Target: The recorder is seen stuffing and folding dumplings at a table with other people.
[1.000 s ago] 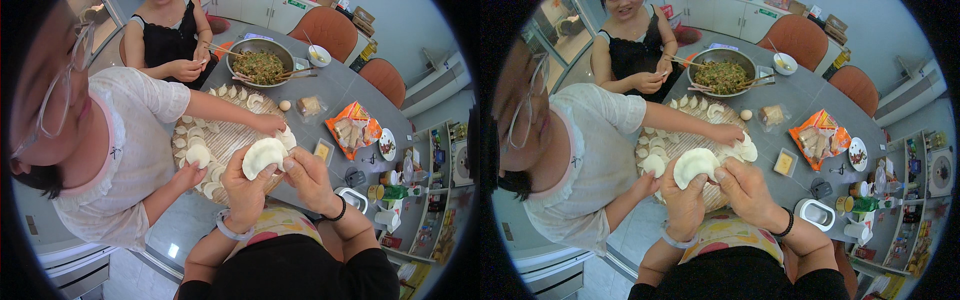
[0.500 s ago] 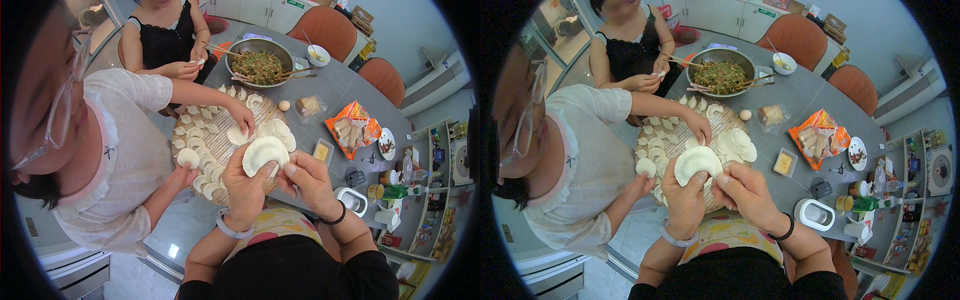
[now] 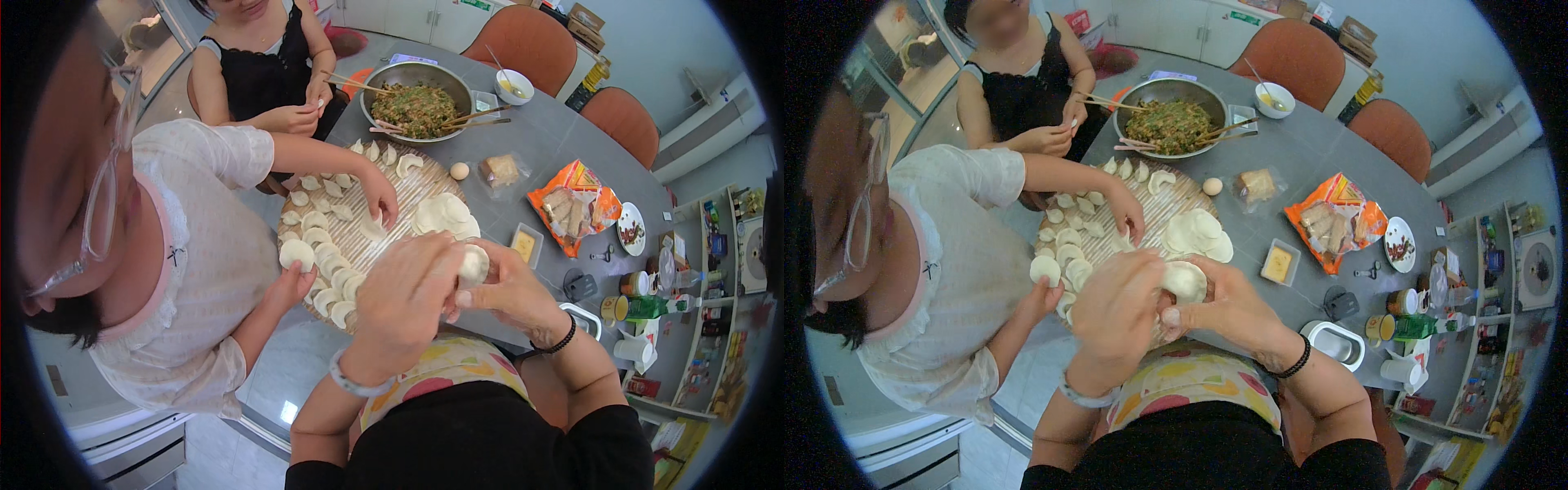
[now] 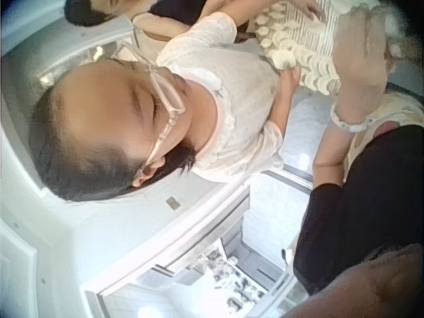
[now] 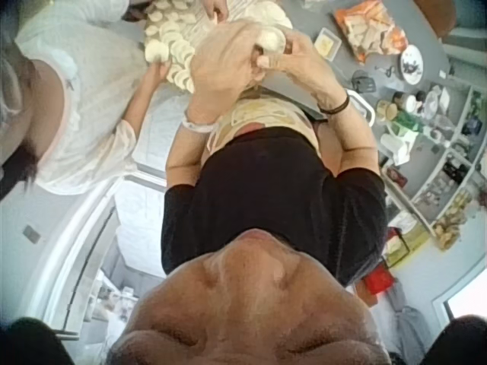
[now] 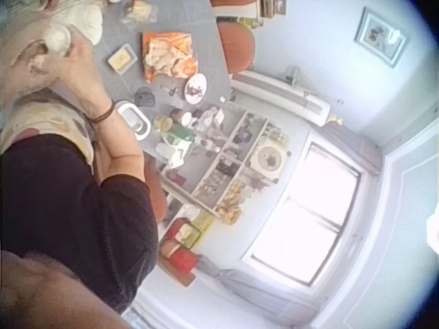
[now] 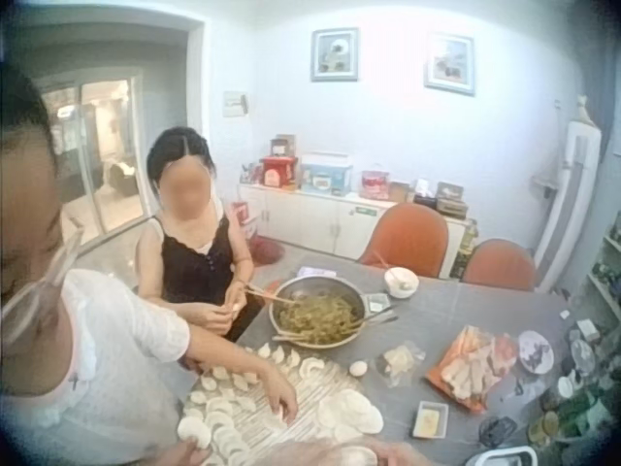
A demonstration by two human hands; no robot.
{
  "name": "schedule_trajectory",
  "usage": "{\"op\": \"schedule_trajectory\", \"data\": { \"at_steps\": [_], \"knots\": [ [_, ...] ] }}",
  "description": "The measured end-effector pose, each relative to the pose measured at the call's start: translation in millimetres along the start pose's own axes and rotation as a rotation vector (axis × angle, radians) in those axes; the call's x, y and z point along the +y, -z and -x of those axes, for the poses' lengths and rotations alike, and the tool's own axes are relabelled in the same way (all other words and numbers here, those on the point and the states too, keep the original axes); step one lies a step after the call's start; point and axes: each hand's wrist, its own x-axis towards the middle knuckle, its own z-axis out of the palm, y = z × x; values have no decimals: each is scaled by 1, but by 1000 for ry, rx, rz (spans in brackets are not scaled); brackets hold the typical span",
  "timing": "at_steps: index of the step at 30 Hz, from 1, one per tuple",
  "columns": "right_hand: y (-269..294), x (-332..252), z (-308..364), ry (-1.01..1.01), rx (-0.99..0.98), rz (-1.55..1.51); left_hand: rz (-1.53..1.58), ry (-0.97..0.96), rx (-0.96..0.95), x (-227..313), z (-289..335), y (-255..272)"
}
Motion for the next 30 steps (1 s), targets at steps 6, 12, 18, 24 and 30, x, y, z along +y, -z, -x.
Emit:
{"op": "schedule_trajectory", "data": {
  "at_steps": [6, 12, 18, 24, 30],
  "knots": [
    [3, -2, -3, -92, 17, 103, 395, 625, 60, -1, 3, 12],
    [-3, 2, -8, 42, 87, 595, 474, 720, -37, 7, 12, 0],
    [-2, 15, -11, 477, 116, 1136, 588, 855, 19, 1, 26, -3],
    [-3, 24, -13, 517, 67, 1313, 152, 555, -60, -2, 37, -16],
    [-4, 28, -11, 547, 105, 1259, 27, 376, 95, 5, 47, -27]
  ]
}}
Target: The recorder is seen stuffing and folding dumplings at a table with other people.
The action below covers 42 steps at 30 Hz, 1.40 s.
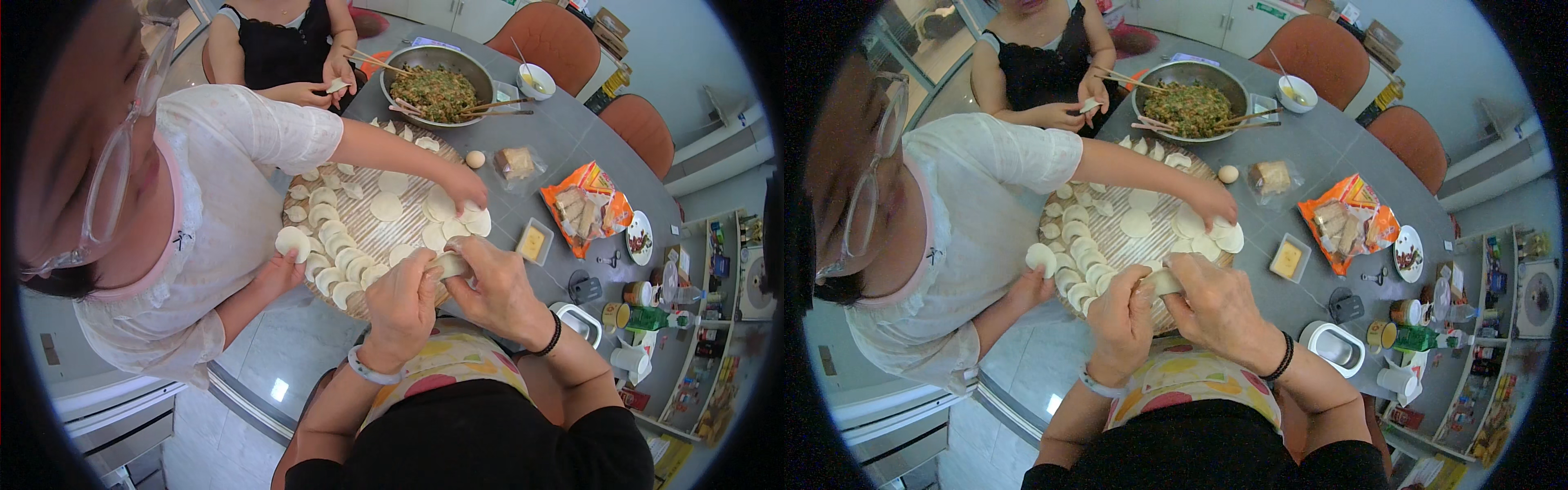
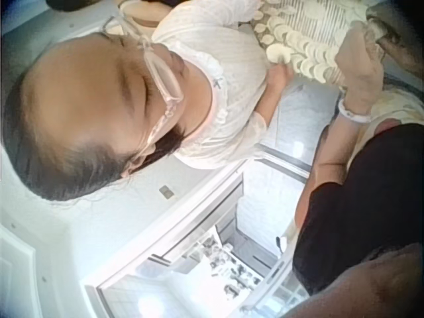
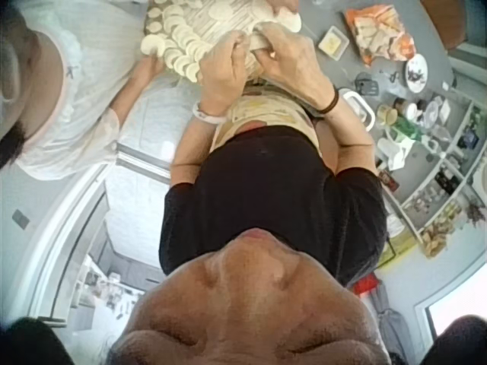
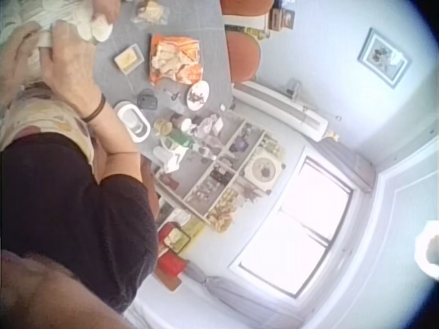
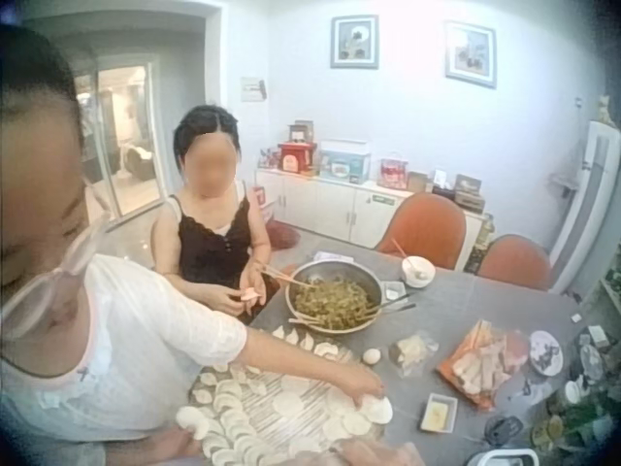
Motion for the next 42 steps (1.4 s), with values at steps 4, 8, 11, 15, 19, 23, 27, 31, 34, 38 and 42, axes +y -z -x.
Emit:
{"op": "schedule_trajectory", "data": {
  "at_steps": [4, 8, 11, 15, 19, 23, 27, 31, 34, 38, 42],
  "knots": [
    [-5, 0, 2, -61, 21, -53, 19, 106, 66, 4, 12, -4],
    [-4, 7, 10, -78, 60, -81, 449, 683, -33, 12, 19, 3],
    [-10, 4, 17, -30, -9, -72, 1246, 937, -8, -5, 32, -20],
    [-24, 11, 21, 141, 24, 186, 1708, 1010, -40, 2, 52, -28],
    [-50, 29, 24, 69, -38, 83, 1613, 1075, -103, -7, 94, -27],
    [-112, 46, 35, 57, -276, 54, 1351, 1401, 28, -50, 158, -10],
    [-185, 51, 45, 160, -421, 149, 982, 1427, 311, -102, 215, 7],
    [-218, 42, 39, 250, -437, 221, 699, 1311, 444, -115, 209, 12],
    [-226, 43, 41, 253, -414, 237, 683, 1308, 440, -123, 208, 8],
    [-226, 42, 42, 249, -367, 152, 665, 1290, 440, -127, 208, 4],
    [-228, 41, 43, 221, -364, 119, 638, 1333, 346, -125, 204, 5]
  ]
}}
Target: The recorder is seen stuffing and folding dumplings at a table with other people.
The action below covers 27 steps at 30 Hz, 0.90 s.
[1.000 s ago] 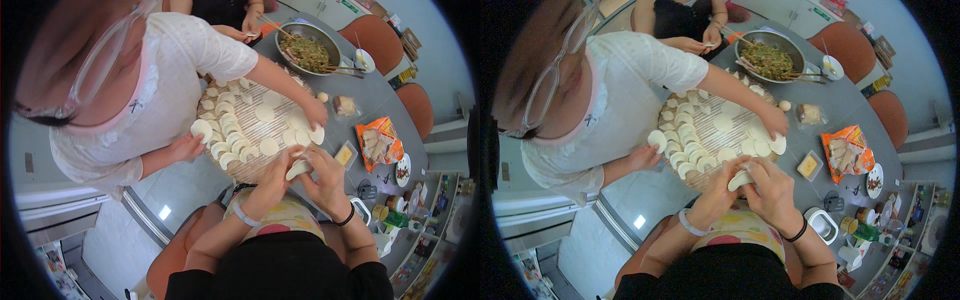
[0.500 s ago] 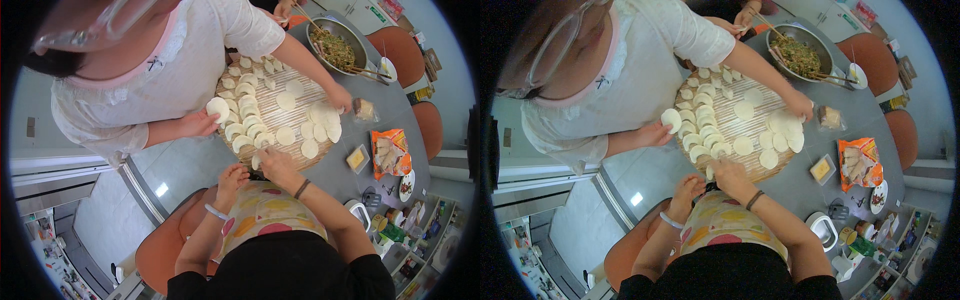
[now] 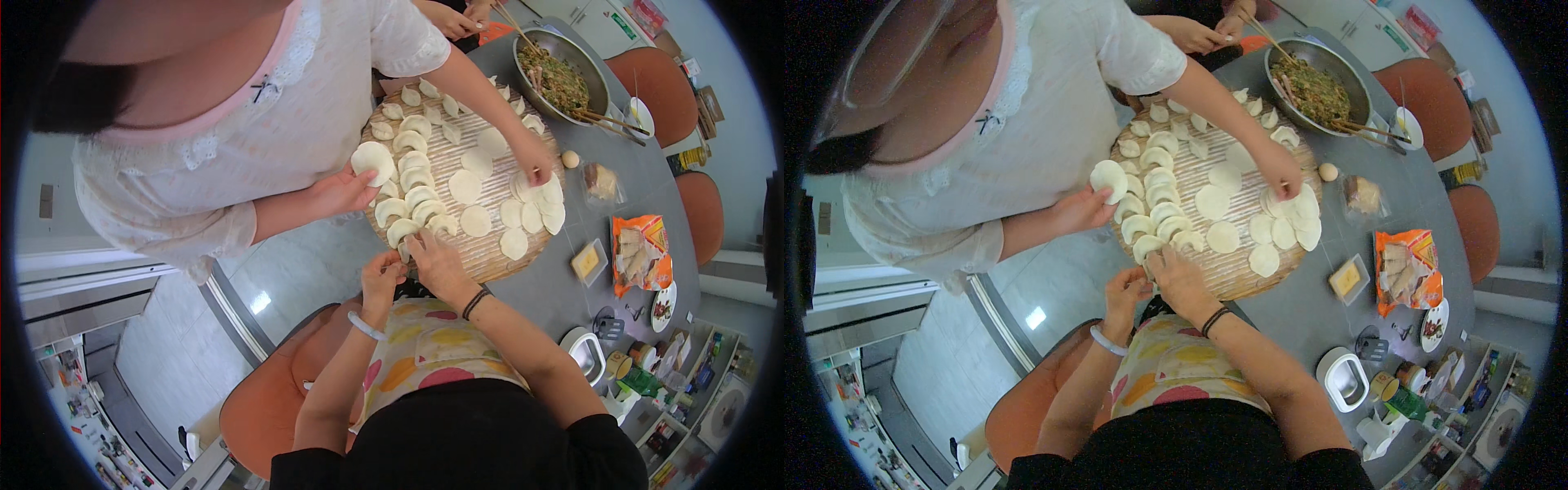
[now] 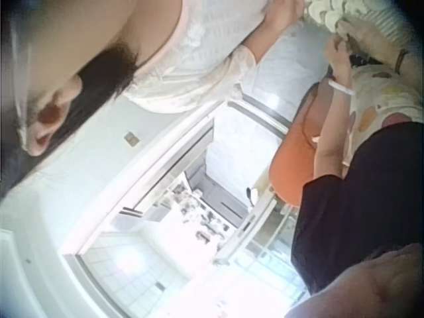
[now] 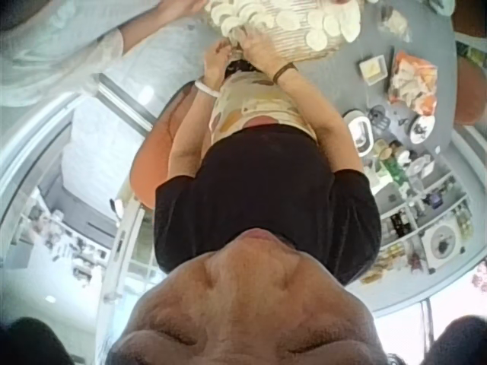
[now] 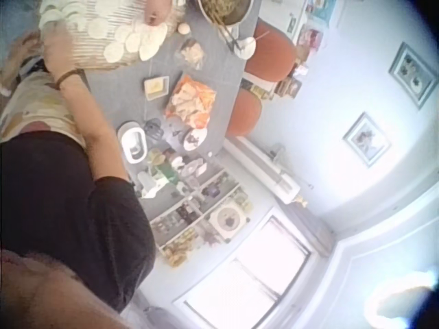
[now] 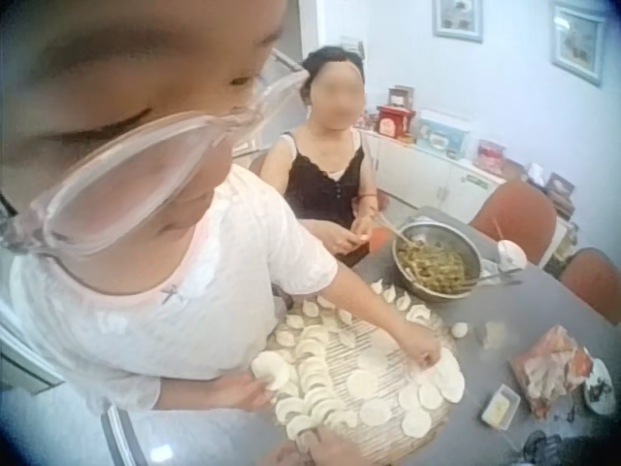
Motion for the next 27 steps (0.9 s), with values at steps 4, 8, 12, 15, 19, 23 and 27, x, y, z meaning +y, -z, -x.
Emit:
{"op": "schedule_trajectory", "data": {
  "at_steps": [4, 8, 12, 15, 19, 23, 27],
  "knots": [
    [21, 9, 13, -98, 84, -54, -25, 3, 35, -3, -3, 4],
    [40, 47, 36, -277, 82, -16, -40, -13, 33, 4, -1, 5],
    [51, 74, 36, -399, 180, -20, -118, -53, 41, 15, 10, 5],
    [48, 84, 20, -420, 204, 7, -168, -110, -1, 18, 16, -3],
    [36, 92, 2, -561, 83, 118, -166, -167, -92, 26, 23, -27],
    [35, 96, -2, -677, 104, 68, -178, -161, -160, 31, 24, -37],
    [47, 91, 1, -679, 139, -71, -181, -148, -194, 36, 25, -45]
  ]
}}
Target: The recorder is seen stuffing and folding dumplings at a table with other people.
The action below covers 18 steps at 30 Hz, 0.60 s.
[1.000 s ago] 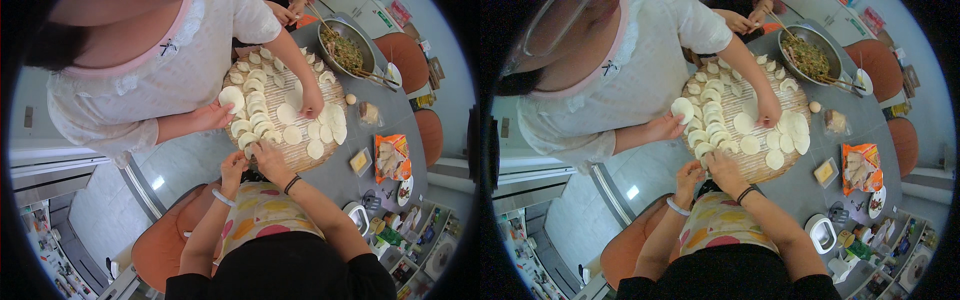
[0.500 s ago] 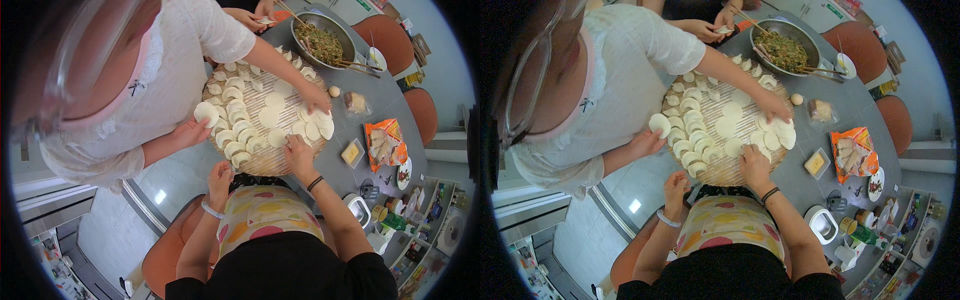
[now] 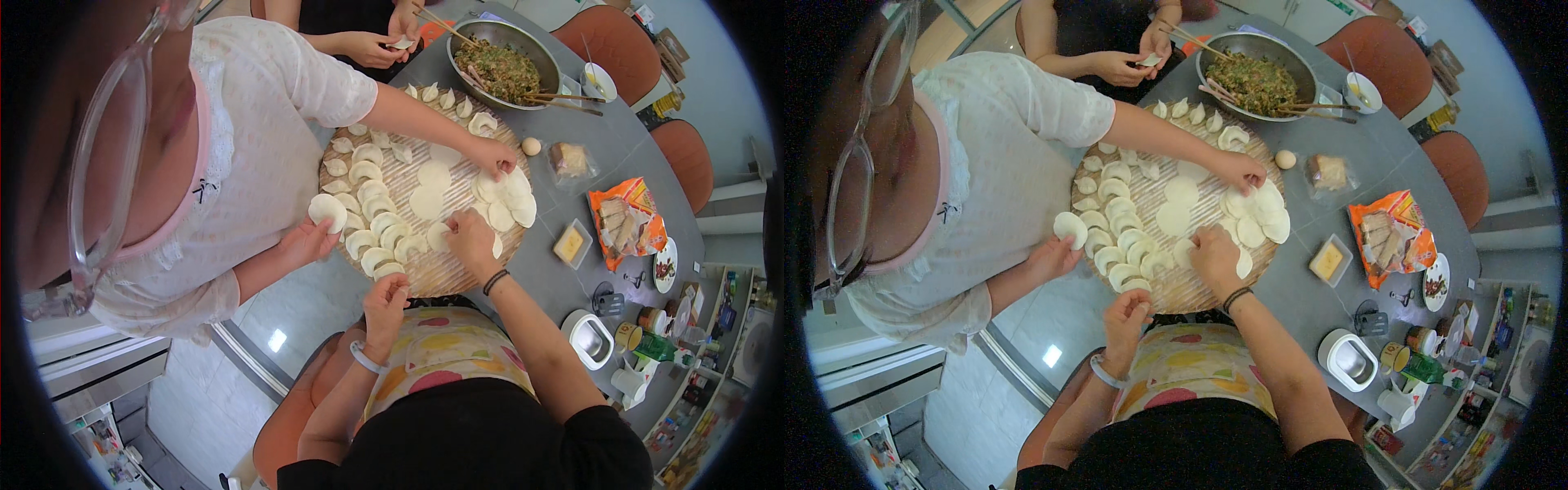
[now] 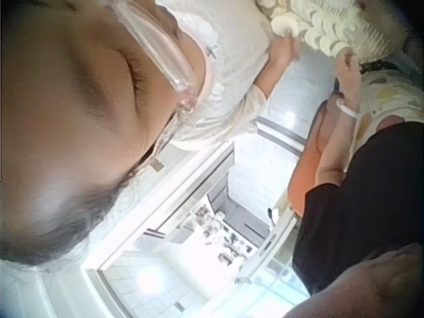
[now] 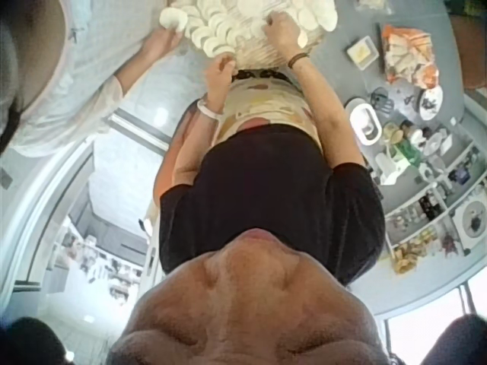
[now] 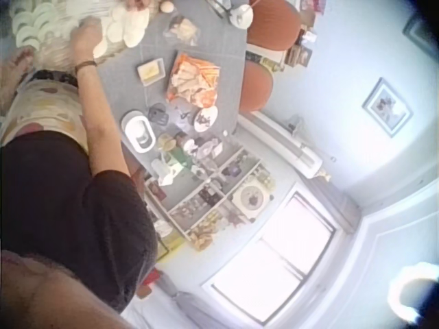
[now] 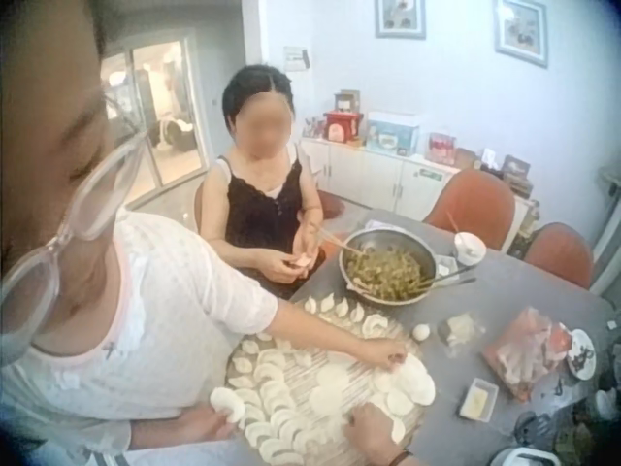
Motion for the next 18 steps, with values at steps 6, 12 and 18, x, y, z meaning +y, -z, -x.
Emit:
{"op": "schedule_trajectory", "data": {
  "at_steps": [6, 12, 18],
  "knots": [
    [61, -37, 20, -16, -177, -508, 446, 145, -170, 31, -15, -26],
    [96, -47, 32, -57, -129, -731, 828, 232, -435, 83, -28, -50],
    [112, -64, 43, 60, 39, -541, 280, 32, -431, 100, -33, -49]
  ]
}}
